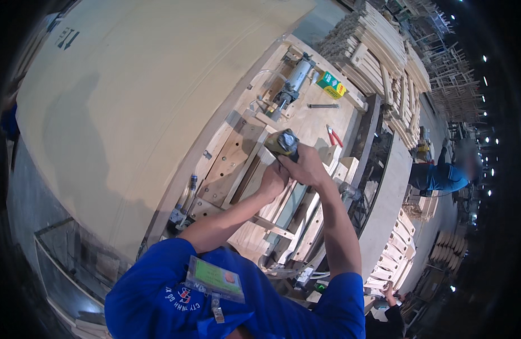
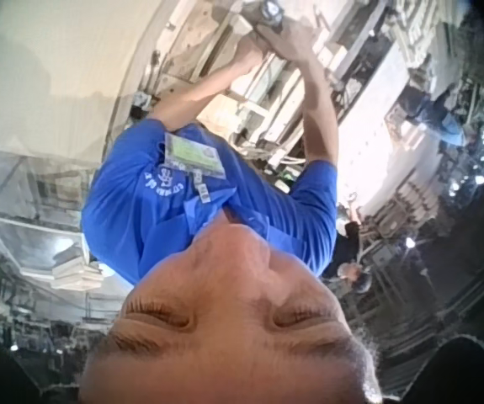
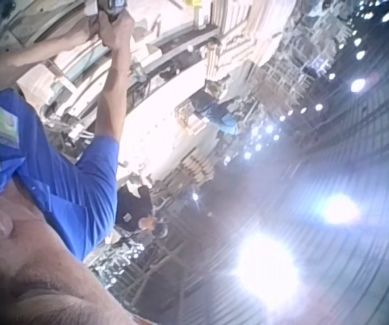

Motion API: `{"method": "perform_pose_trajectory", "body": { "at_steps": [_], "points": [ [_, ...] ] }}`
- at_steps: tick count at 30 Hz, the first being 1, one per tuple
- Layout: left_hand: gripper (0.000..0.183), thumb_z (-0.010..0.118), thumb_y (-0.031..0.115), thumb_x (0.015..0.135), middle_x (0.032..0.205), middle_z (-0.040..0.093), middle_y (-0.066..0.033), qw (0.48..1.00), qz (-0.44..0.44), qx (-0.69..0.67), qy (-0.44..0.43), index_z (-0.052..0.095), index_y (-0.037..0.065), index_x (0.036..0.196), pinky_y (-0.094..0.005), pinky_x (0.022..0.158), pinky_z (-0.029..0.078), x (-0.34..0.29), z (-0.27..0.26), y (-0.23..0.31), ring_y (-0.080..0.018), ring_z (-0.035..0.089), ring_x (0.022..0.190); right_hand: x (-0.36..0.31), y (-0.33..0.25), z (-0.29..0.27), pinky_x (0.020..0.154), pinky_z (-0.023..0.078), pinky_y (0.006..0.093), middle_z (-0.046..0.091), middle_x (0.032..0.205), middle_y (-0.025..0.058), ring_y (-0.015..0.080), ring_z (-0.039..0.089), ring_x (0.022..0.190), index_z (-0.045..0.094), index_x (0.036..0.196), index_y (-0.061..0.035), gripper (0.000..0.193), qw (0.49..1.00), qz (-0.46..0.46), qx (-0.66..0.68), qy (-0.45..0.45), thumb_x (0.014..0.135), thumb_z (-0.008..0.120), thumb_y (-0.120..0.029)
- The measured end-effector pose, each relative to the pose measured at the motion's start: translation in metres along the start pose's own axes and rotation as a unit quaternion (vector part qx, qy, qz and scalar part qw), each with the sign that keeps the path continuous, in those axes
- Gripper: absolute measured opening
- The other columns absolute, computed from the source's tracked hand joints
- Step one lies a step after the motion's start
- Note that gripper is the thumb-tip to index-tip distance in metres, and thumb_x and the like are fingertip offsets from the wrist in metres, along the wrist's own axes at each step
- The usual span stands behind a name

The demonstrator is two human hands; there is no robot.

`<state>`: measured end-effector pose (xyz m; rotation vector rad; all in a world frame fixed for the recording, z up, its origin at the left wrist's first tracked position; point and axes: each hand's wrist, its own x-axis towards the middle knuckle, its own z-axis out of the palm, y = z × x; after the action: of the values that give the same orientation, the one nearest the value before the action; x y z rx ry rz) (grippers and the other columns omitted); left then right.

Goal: The person assembles wooden chair frames on a workbench. They position frame pieces, use a pneumatic nail gun to fasten joints, and pass completed frames to a coworker. The process repeats with multiple frames.

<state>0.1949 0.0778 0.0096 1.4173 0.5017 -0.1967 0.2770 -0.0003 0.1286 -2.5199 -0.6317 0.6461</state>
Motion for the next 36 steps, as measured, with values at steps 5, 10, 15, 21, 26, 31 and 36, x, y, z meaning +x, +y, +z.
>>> {"method": "perform_pose_trajectory", "body": {
  "at_steps": [5,10,15,21,26,31,36],
  "points": [
    [0.031,0.059,0.023,0.108,0.085,0.075,-0.0158,0.997,-0.039,-0.014,-0.058,0.069,-0.007,0.107,-0.0402,0.063,0.054,-0.089,-0.027,-0.019,-0.0219,0.072,0.072,-0.067,-0.016,0.029,0.07,0.058,0.034,0.075,0.087,0.0081,0.0124,0.069,0.078,0.072,0.12,0.0023,0.025,0.977,0.026,0.19,-0.093,0.097,0.074,-0.007],
    [0.029,0.053,0.017,0.105,0.079,0.075,-0.015,0.986,-0.067,-0.08,-0.128,0.068,-0.008,0.1,-0.041,0.065,0.056,-0.146,-0.051,-0.079,-0.0238,0.075,0.073,-0.108,-0.025,0.072,0.069,0.059,0.0323,0.075,0.087,0.0076,0.0119,0.071,0.077,0.071,0.123,0.0027,0.027,0.963,-0.118,0.201,-0.137,0.097,0.077,-0.005],
    [0.022,0.048,0.0,0.102,0.095,0.075,-0.0138,0.976,-0.1,-0.164,-0.106,0.066,-0.01,0.11,-0.0331,0.07,0.06,-0.153,-0.059,-0.082,-0.0176,0.074,0.082,-0.105,-0.043,0.084,0.068,0.059,0.0358,0.074,0.085,0.0102,0.0148,0.072,0.075,0.071,0.121,0.0009,0.028,0.968,-0.108,0.152,-0.17,0.096,0.077,-0.009],
    [0.023,0.047,-0.006,0.099,0.096,0.073,-0.0127,0.967,-0.118,-0.199,-0.109,0.066,-0.007,0.113,-0.033,0.067,0.058,-0.156,-0.067,-0.066,-0.0166,0.072,0.083,-0.098,-0.047,0.092,0.077,0.059,0.041,0.075,0.087,0.0199,0.0285,0.075,0.081,0.07,0.113,0.0037,0.032,0.98,-0.082,0.075,-0.163,0.093,0.078,-0.02],
    [0.025,0.047,-0.008,0.096,0.096,0.073,-0.0136,0.952,-0.119,-0.262,-0.107,0.068,-0.007,0.108,-0.0339,0.067,0.057,-0.162,-0.068,-0.063,-0.0184,0.073,0.086,-0.1,-0.049,0.097,0.081,0.059,0.0417,0.077,0.097,0.021,0.0312,0.075,0.085,0.073,0.117,0.0003,0.035,0.984,-0.061,0.018,-0.168,0.089,0.079,-0.019],
    [0.025,0.046,-0.007,0.094,0.095,0.073,-0.0144,0.967,-0.106,-0.181,-0.142,0.07,-0.008,0.103,-0.0329,0.071,0.056,-0.158,-0.074,-0.079,-0.0167,0.071,0.087,-0.117,-0.065,0.091,0.088,0.057,0.0481,0.072,0.101,0.0308,0.0448,0.073,0.099,0.068,0.112,0.0061,0.042,0.99,-0.045,0.034,-0.13,0.089,0.078,-0.027],
    [0.017,0.067,0.013,0.103,0.092,0.075,-0.0059,0.975,-0.098,-0.07,-0.187,0.073,-0.003,0.103,-0.0338,0.077,0.056,-0.176,-0.082,-0.073,-0.0149,0.07,0.085,-0.18,-0.056,0.089,0.08,0.058,0.0436,0.073,0.097,0.0217,0.032,0.074,0.087,0.064,0.121,0.0067,0.045,0.968,0.021,0.252,0.0,0.093,0.08,-0.024]
  ]
}}
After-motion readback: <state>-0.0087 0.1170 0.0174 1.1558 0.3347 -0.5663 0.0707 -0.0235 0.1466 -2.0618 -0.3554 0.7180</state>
